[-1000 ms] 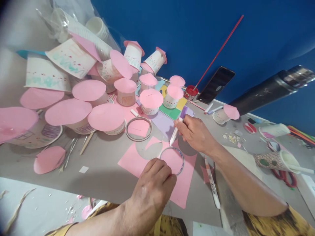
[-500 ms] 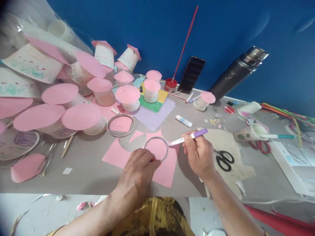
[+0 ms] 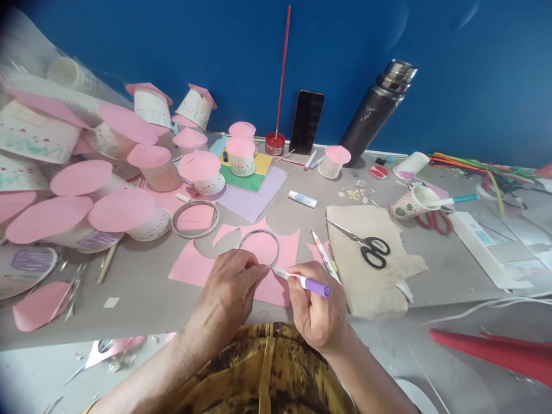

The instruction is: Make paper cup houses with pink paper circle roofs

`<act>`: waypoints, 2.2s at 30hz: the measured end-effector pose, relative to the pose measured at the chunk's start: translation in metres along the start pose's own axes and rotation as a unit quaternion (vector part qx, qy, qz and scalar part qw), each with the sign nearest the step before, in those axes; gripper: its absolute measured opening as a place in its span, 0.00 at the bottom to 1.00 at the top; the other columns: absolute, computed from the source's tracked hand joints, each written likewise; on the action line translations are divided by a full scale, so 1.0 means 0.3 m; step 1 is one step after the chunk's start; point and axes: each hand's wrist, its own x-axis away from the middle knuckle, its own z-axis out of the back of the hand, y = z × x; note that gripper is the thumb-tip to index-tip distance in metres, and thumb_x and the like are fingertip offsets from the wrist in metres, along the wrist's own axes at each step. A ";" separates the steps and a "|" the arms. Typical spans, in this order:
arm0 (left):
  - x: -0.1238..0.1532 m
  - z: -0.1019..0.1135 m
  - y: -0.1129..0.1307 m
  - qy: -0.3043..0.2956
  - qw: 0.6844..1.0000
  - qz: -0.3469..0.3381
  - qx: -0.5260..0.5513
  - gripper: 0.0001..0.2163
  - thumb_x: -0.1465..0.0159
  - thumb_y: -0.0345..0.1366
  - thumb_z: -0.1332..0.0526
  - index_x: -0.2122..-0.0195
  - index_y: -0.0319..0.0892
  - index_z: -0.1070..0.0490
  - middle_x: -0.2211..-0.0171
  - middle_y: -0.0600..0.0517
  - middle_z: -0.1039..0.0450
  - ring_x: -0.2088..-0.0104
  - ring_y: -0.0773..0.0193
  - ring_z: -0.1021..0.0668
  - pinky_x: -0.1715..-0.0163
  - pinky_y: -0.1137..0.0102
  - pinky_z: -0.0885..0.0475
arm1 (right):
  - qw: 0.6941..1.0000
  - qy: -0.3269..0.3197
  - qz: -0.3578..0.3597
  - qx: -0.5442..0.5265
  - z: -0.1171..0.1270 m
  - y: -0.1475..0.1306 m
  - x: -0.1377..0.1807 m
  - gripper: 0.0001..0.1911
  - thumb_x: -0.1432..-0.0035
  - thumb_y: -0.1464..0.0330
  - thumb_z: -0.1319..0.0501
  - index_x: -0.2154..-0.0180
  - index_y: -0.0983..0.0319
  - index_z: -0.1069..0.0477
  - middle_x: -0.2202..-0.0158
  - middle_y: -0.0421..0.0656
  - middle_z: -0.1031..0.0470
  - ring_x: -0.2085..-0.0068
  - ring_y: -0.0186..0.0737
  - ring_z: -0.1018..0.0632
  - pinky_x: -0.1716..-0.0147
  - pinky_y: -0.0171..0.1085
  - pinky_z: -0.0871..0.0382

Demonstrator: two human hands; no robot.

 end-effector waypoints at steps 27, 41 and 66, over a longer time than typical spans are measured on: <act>-0.021 0.030 0.001 -0.063 0.996 0.025 -0.049 0.11 0.36 0.19 0.48 0.65 0.42 0.31 0.62 0.46 0.32 0.65 0.57 0.31 0.63 0.62 0.30 | 0.995 -0.030 0.079 -0.043 -0.012 -0.026 -0.006 0.11 0.31 0.75 0.47 0.50 0.60 0.32 0.70 0.44 0.21 0.71 0.42 0.20 0.72 0.39 0.24; -0.028 0.032 -0.007 -0.077 0.996 0.036 -0.032 0.12 0.37 0.18 0.47 0.69 0.40 0.29 0.65 0.46 0.31 0.66 0.58 0.30 0.64 0.62 0.31 | 0.945 0.105 -0.244 -0.188 0.017 0.057 0.048 0.12 0.28 0.62 0.43 0.59 0.62 0.25 0.76 0.38 0.25 0.79 0.33 0.25 0.80 0.33 0.32; -0.096 0.214 -0.095 -0.008 0.999 0.020 0.029 0.12 0.34 0.23 0.44 0.57 0.42 0.22 0.56 0.45 0.18 0.51 0.55 0.19 0.49 0.56 0.22 | 0.985 -0.097 0.093 -0.104 -0.006 -0.038 0.148 0.24 0.33 0.77 0.49 0.37 0.62 0.37 0.51 0.52 0.17 0.50 0.49 0.16 0.44 0.58 0.26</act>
